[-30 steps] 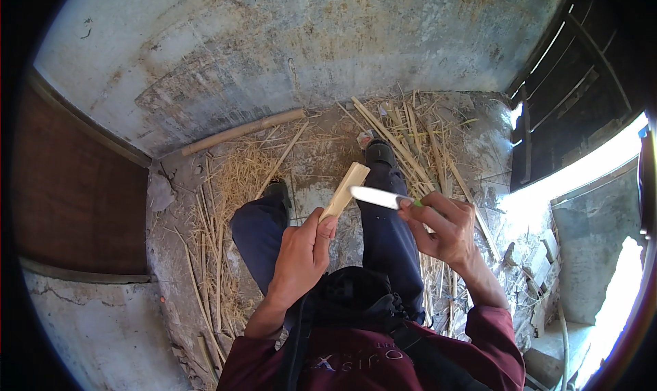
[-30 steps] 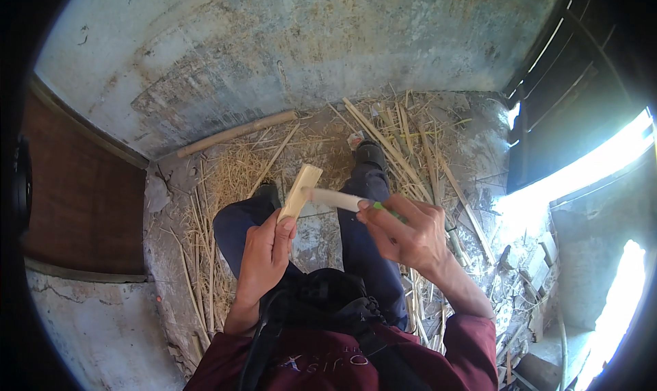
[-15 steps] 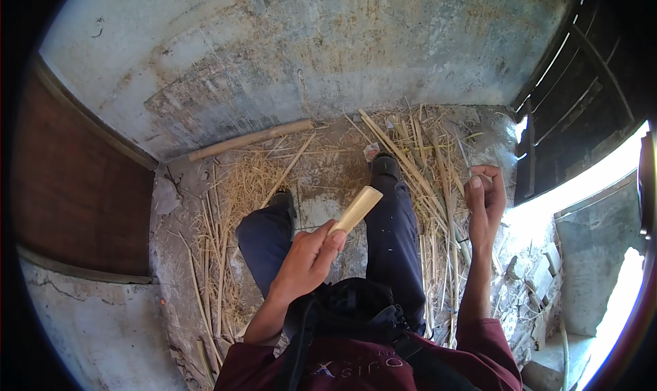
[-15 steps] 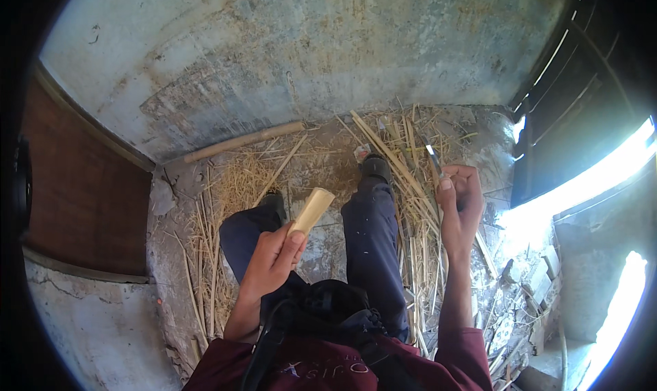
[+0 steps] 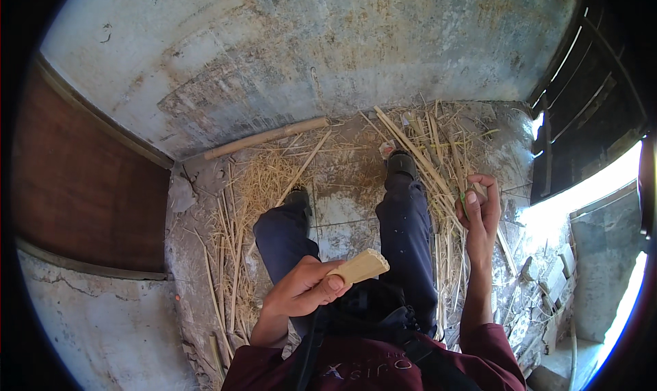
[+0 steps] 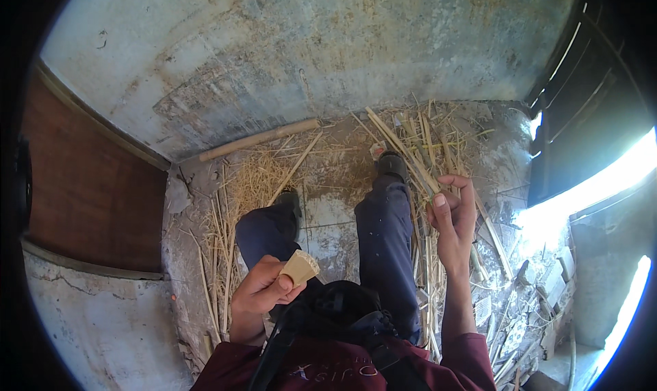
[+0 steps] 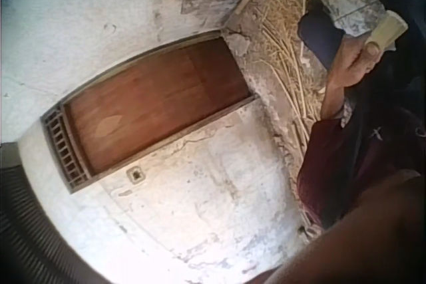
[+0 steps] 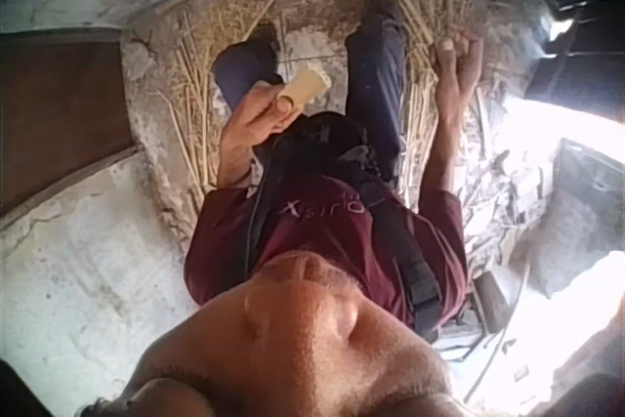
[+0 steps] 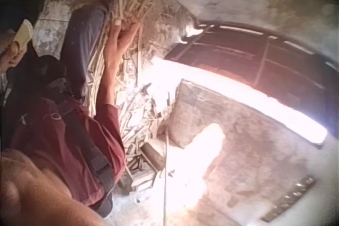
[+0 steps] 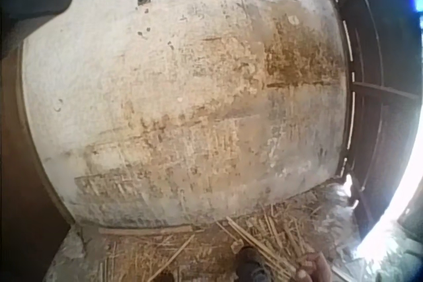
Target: The person uses a knife to shave layers off of pieces of bamboo by hand while sitting on the floor.
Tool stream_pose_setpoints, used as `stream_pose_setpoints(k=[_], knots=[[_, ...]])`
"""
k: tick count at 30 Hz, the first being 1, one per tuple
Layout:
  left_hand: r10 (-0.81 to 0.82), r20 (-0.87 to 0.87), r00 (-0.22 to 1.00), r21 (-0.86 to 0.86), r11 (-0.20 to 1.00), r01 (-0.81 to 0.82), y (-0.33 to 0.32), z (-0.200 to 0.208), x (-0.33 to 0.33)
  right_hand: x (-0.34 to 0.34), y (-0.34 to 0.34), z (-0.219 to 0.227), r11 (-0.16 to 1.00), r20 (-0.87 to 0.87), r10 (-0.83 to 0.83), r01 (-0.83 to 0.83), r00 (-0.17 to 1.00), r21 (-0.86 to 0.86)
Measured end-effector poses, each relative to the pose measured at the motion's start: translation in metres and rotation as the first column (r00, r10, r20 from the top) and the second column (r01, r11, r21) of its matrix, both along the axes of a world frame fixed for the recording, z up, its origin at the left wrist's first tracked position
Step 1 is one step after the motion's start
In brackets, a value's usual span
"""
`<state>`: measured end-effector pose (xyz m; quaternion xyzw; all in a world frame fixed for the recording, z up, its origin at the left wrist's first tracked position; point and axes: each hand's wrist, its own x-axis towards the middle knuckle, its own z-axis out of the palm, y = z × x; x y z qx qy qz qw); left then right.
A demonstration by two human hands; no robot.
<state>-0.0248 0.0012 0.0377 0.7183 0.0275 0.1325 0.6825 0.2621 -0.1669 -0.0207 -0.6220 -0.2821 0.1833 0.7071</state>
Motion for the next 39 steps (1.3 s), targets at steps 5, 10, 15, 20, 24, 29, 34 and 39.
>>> stream_pose_setpoints(k=[5,10,15,20,24,29,34,39], knots=[[0.223,-0.059,0.973,0.156,0.965,-0.212,0.001,-0.005,0.002,-0.002,-0.004,0.010,0.999,-0.047,0.051,-0.050,0.998,0.006],[0.382,-0.004,0.924,0.485,0.809,-0.332,0.014,0.000,0.017,-0.014,-0.008,0.021,0.983,-0.087,0.147,-0.136,0.985,0.121],[0.379,0.073,0.923,0.500,0.787,-0.362,0.018,-0.006,0.019,-0.030,-0.016,0.018,0.986,0.101,0.104,-0.115,0.989,0.117],[0.412,-0.095,0.906,0.373,0.859,-0.351,0.018,-0.007,0.009,-0.031,-0.013,0.034,0.981,0.627,0.039,-0.150,0.778,0.125],[0.466,-0.204,0.861,0.356,0.854,-0.378,0.010,0.010,0.019,-0.031,-0.015,0.052,0.992,0.857,0.069,-0.124,0.511,-0.006],[0.498,-0.206,0.842,0.434,0.818,-0.378,0.000,0.007,0.025,-0.036,-0.018,0.061,0.991,0.917,0.130,-0.039,0.377,-0.125],[0.484,-0.177,0.857,0.469,0.807,-0.359,-0.004,0.003,0.026,-0.035,-0.016,0.059,0.986,0.923,0.169,-0.057,0.344,-0.159],[0.510,-0.152,0.846,0.501,0.778,-0.379,-0.005,0.004,0.027,-0.035,-0.014,0.056,0.988,0.928,0.153,-0.055,0.339,-0.143]])
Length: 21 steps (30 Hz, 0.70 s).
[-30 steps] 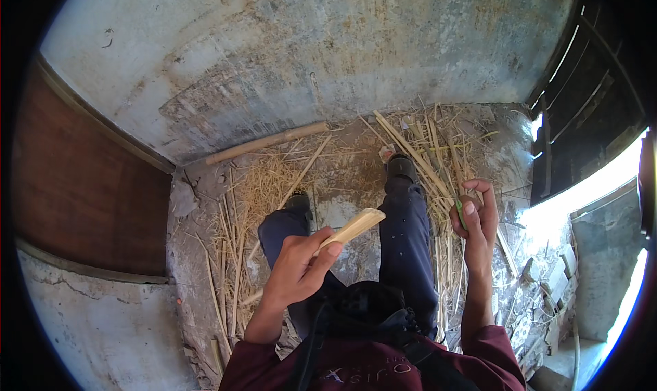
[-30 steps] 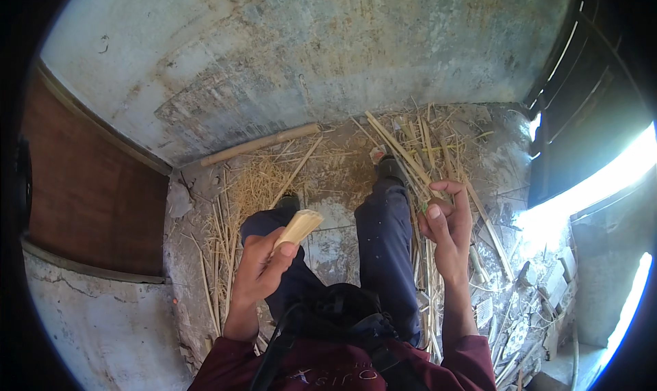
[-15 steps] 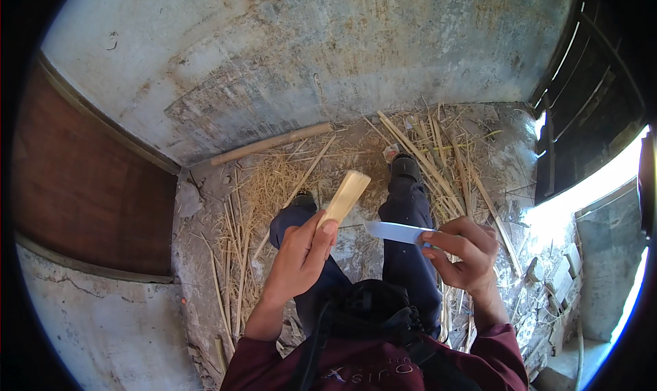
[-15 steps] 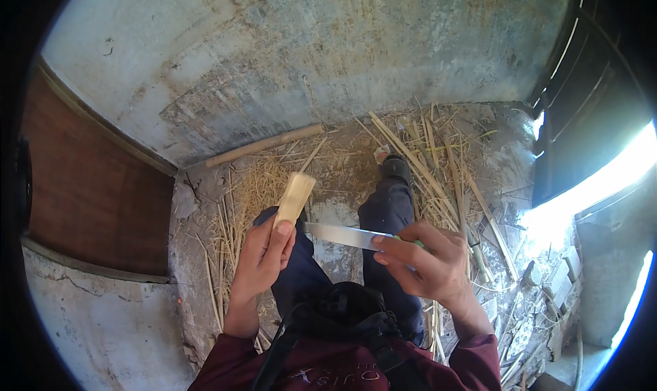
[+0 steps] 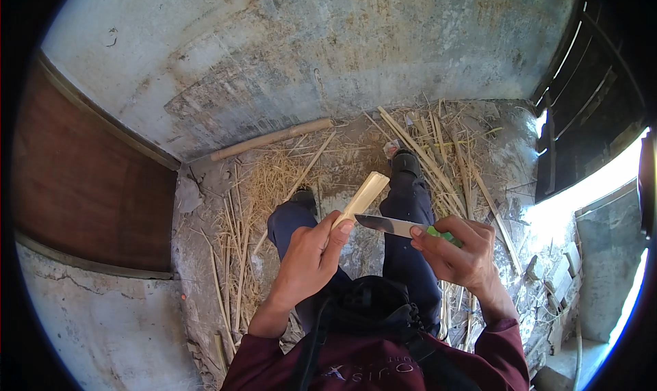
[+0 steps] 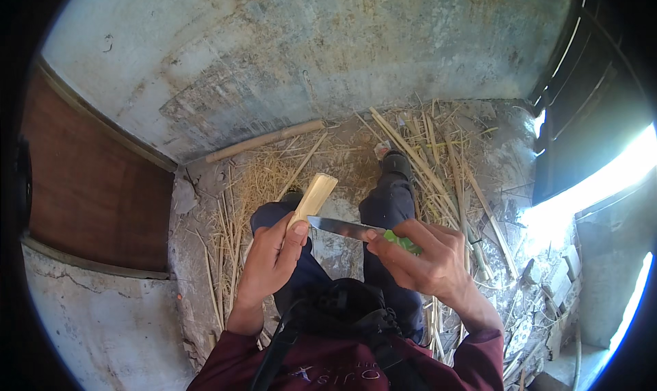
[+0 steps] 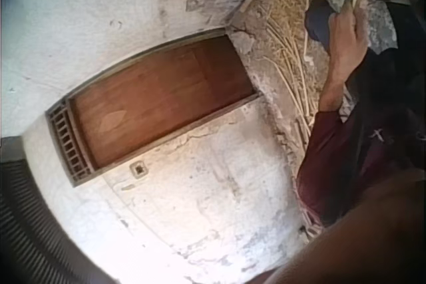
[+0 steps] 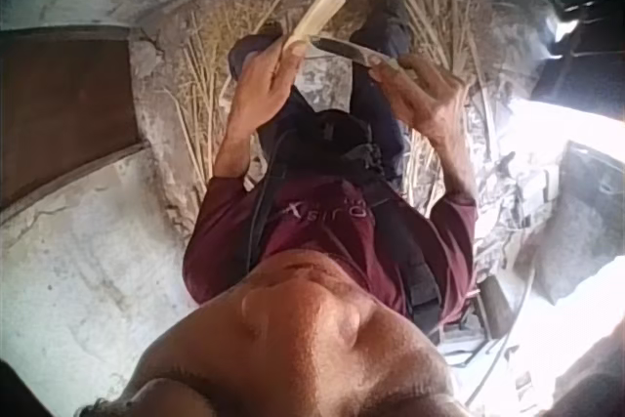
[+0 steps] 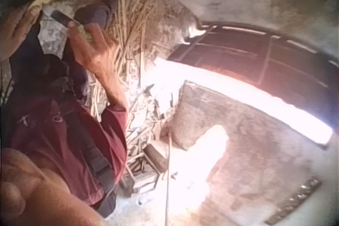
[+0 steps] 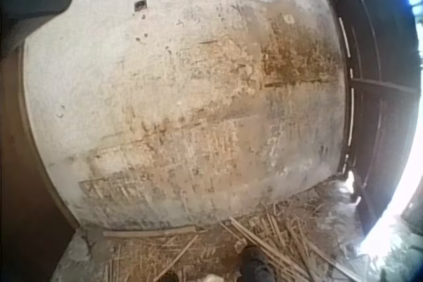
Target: The person uses a knife to shave layers off of pieces of bamboo by hand while sitting on the floor.
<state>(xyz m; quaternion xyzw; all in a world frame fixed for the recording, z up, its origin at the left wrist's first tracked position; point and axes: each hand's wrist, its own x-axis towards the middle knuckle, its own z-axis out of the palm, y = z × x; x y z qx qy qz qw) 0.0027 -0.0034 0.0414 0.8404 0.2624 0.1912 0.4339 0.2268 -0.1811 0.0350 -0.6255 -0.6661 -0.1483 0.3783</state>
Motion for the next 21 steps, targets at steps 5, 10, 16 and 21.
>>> stream_pose_setpoints(k=[5,10,16,21], knots=[[0.013,0.006,1.000,-0.002,1.000,-0.013,0.000,0.002,0.001,0.000,0.006,-0.004,1.000,-0.003,-0.004,0.004,1.000,0.013],[0.033,-0.034,0.999,-0.005,0.999,-0.034,-0.001,0.004,0.002,0.000,0.010,-0.007,0.999,0.038,-0.028,0.027,0.999,0.035],[0.009,-0.045,0.999,-0.011,1.000,-0.010,-0.002,0.000,0.001,0.025,0.009,-0.011,0.953,0.016,-0.296,0.294,0.955,0.078],[0.013,-0.014,1.000,-0.024,1.000,-0.014,-0.003,-0.013,-0.004,0.048,0.013,-0.006,0.922,-0.116,-0.314,0.332,0.942,0.200]])
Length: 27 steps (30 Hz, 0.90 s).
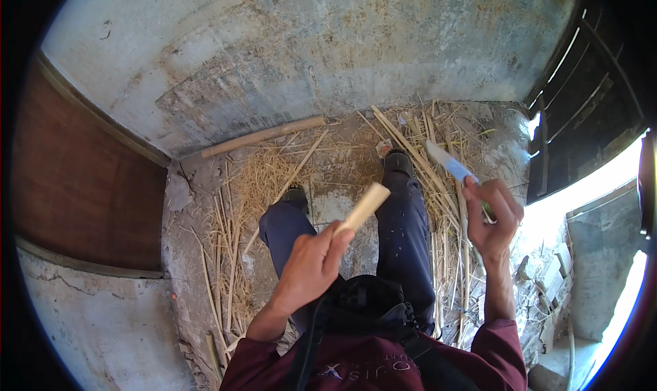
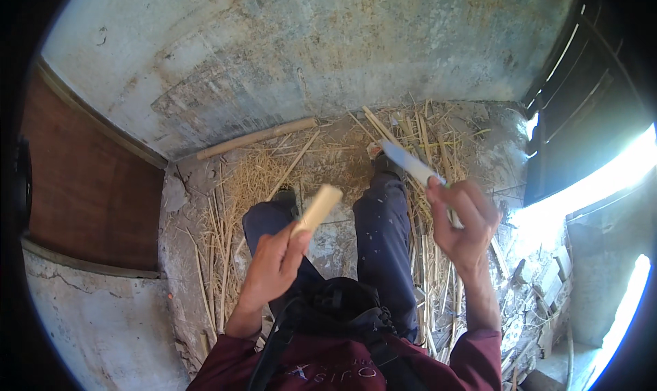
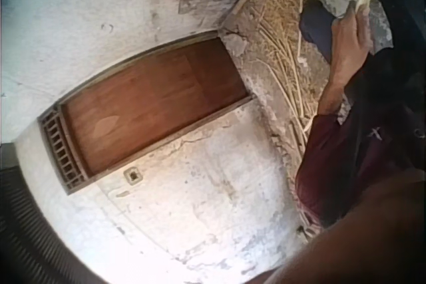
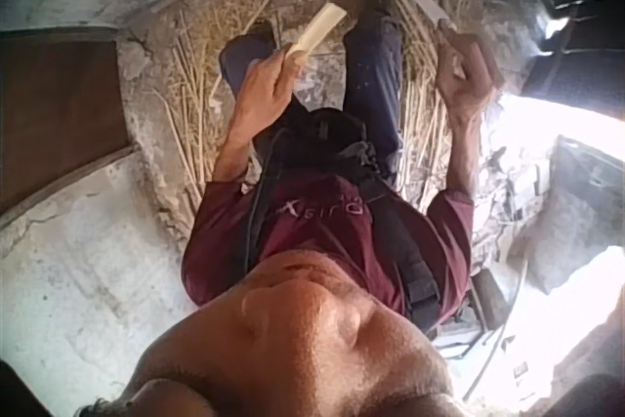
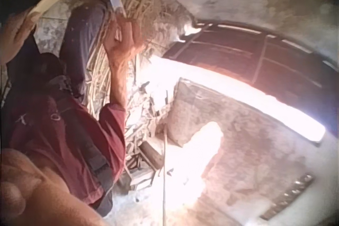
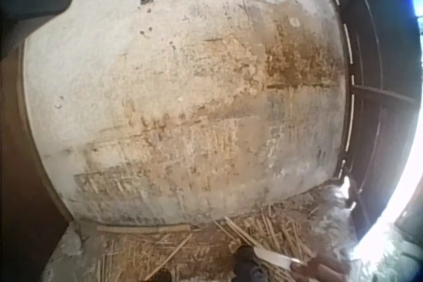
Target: The person uses a knife to shave layers off of pieces of bamboo by hand while sitting on the floor.
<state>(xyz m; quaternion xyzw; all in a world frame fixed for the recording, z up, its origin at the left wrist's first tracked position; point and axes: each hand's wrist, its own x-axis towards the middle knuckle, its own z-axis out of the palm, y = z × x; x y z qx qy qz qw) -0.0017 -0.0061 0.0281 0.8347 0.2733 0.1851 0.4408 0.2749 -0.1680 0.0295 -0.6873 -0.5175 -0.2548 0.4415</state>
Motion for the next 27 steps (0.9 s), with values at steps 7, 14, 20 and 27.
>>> stream_pose_setpoints(k=[7,14,20,27], knots=[[0.012,0.009,1.000,-0.039,0.999,-0.012,0.005,0.000,0.005,-0.045,-0.004,-0.011,0.939,-0.024,0.291,-0.290,0.957,-0.186],[0.028,0.029,0.999,-0.047,0.999,-0.027,0.003,-0.003,0.005,-0.047,0.000,-0.010,0.907,-0.008,0.348,-0.338,0.938,-0.252],[0.039,-0.003,0.999,-0.043,0.998,-0.039,0.003,-0.004,0.006,-0.042,0.005,-0.010,0.923,0.060,0.317,-0.294,0.946,-0.249],[0.031,0.027,0.999,-0.011,0.999,-0.030,0.005,0.001,0.009,-0.043,0.005,-0.008,0.941,0.108,0.281,-0.252,0.954,-0.228]])
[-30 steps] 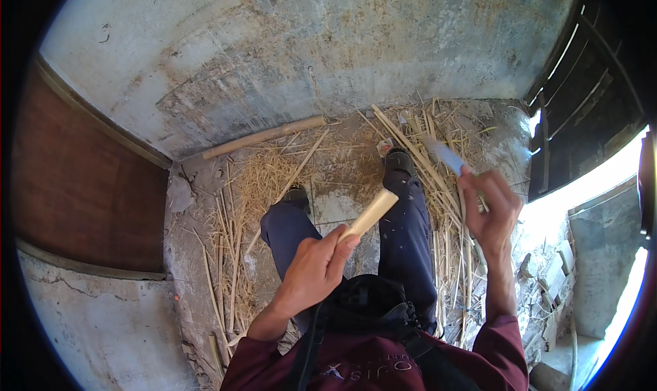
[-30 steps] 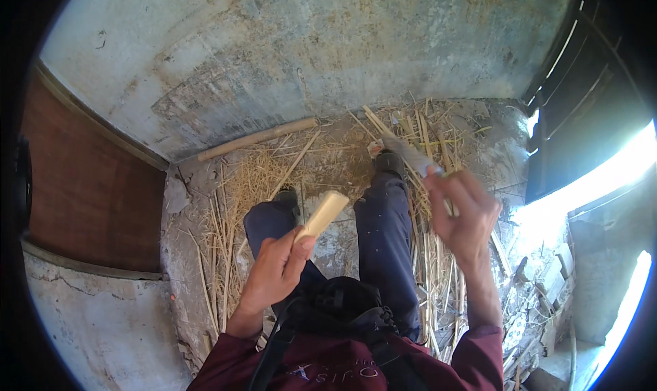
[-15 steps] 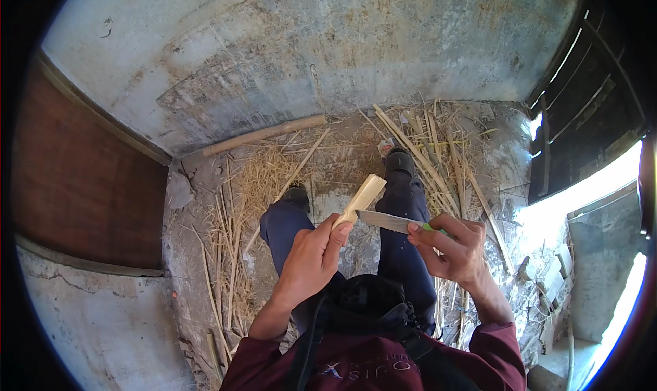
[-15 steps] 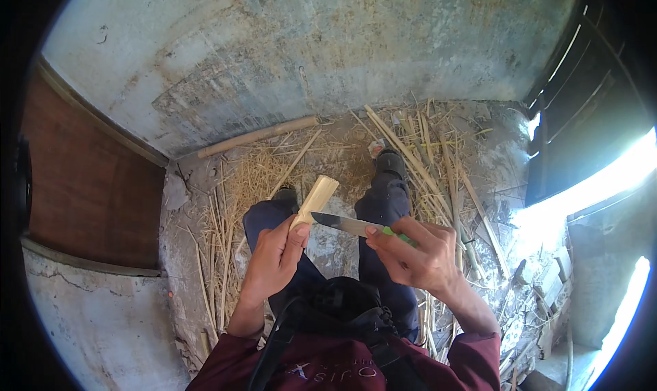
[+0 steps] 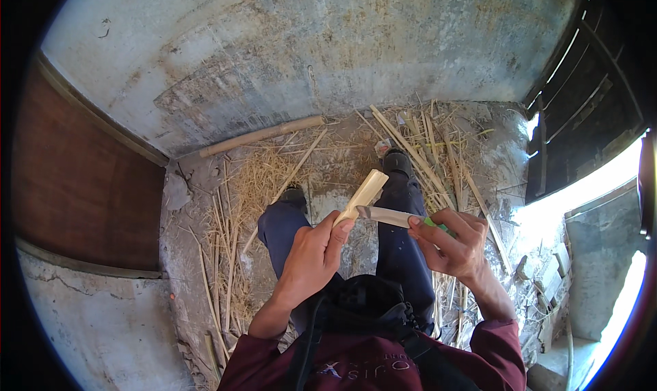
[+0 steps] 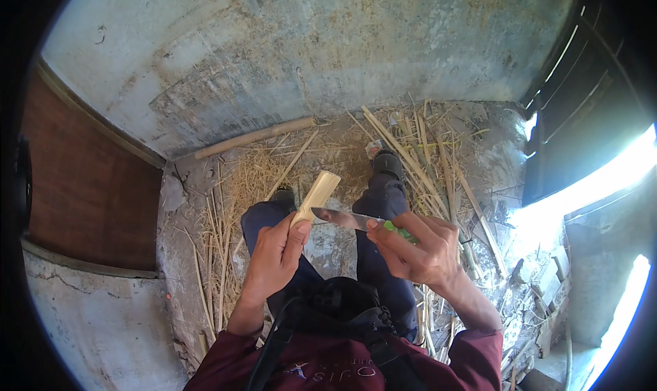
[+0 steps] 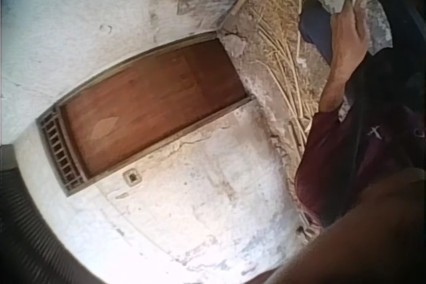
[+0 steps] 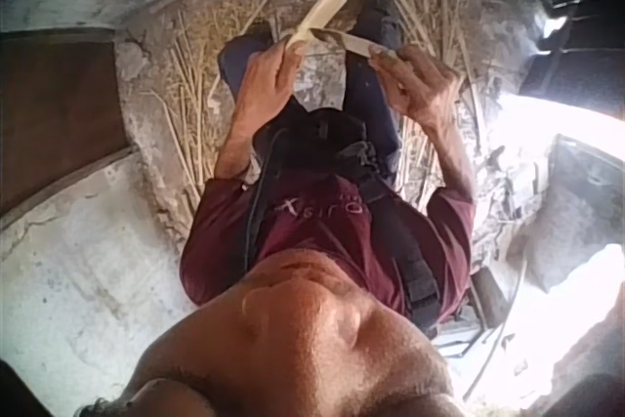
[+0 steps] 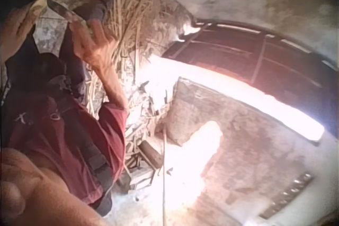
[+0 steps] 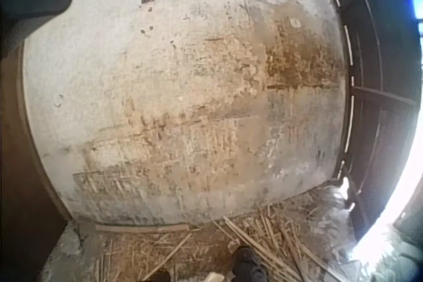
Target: The person uses a knife to shave layers off of pieces of bamboo by hand while sitting on the floor.
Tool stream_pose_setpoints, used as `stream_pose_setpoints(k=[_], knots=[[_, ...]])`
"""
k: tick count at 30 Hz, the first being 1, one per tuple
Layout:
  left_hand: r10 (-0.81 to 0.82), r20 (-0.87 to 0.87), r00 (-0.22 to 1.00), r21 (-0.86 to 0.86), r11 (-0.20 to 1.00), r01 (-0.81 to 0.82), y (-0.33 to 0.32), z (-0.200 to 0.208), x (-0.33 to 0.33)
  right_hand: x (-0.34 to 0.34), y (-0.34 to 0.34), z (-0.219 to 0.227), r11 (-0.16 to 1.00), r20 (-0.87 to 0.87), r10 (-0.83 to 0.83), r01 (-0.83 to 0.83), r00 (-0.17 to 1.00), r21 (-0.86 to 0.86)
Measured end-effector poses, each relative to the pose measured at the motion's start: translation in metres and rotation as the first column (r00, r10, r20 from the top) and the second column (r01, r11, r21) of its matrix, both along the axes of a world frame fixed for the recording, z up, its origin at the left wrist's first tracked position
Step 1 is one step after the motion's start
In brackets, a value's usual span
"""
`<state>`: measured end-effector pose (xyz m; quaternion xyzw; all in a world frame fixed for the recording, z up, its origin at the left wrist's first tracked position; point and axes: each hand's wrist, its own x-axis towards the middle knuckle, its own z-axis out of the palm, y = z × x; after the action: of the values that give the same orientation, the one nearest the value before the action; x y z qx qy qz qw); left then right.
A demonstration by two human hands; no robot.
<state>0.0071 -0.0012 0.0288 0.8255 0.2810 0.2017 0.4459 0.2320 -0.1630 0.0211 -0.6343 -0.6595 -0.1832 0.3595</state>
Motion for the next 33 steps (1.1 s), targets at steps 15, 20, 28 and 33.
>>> stream_pose_setpoints(k=[15,20,28,33], knots=[[-0.062,0.009,0.998,0.037,0.997,0.062,-0.004,-0.014,-0.010,0.077,0.003,0.000,0.869,-0.211,-0.378,0.424,0.901,0.256],[-0.040,0.013,0.999,-0.025,0.999,0.041,0.001,-0.013,-0.004,0.029,-0.002,-0.005,0.991,-0.120,-0.070,0.083,0.990,0.105],[-0.034,0.026,0.999,-0.019,0.999,0.034,-0.001,-0.014,-0.005,0.002,-0.006,-0.001,0.999,-0.067,0.021,-0.024,0.998,-0.043],[-0.008,-0.014,1.000,-0.019,1.000,0.008,0.000,-0.013,-0.005,0.009,-0.002,0.001,0.999,-0.024,-0.040,0.040,0.999,-0.013]])
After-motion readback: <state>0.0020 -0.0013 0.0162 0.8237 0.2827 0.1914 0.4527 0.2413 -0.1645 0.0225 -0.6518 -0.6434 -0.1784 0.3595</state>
